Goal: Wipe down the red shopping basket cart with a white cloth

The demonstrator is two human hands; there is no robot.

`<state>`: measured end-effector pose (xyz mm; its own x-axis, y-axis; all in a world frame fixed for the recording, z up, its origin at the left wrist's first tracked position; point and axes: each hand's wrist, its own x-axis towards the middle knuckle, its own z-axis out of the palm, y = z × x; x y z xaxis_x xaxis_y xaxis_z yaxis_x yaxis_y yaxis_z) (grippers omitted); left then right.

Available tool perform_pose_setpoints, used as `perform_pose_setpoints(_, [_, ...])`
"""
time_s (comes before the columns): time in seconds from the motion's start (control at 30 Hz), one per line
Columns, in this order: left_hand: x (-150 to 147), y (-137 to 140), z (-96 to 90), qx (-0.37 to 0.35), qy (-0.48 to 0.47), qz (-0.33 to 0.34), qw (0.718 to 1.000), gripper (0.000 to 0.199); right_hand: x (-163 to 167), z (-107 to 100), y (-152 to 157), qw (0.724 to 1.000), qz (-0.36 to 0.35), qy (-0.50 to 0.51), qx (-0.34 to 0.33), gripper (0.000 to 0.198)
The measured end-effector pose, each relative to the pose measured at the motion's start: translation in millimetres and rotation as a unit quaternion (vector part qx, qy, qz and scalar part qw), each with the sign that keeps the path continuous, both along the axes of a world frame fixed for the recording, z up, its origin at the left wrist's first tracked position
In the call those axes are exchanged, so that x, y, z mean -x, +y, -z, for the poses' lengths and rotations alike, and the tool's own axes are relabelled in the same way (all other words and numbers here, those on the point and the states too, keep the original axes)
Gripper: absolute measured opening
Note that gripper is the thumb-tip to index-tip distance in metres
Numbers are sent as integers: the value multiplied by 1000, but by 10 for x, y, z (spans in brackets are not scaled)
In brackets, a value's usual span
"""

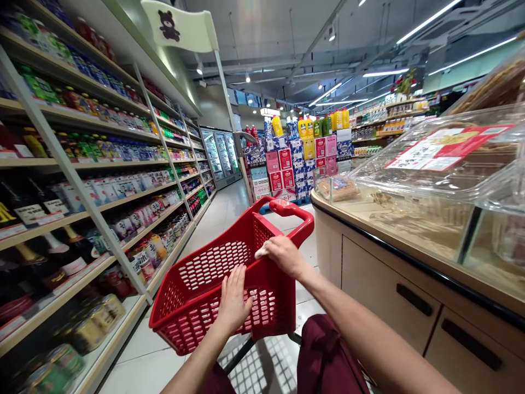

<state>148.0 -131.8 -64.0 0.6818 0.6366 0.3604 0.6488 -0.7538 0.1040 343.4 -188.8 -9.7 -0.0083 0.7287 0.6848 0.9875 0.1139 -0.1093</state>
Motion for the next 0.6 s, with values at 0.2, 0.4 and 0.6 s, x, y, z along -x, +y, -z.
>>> perform_pose_setpoints(0.2, [-2,12,19,-3,-26,-2,1000,74,-807,-627,-479,990,94,64,83,18])
perform_pose_setpoints(0.4, [-5,-7,-23,26,-12,-3,1000,75,-376,-528,3,986,148,20,68,8])
perform_pose_setpoints(0.6, [-10,12,-17,13,-14,-1,1000,74,-75,-171,189,999,24,-33,-10,20])
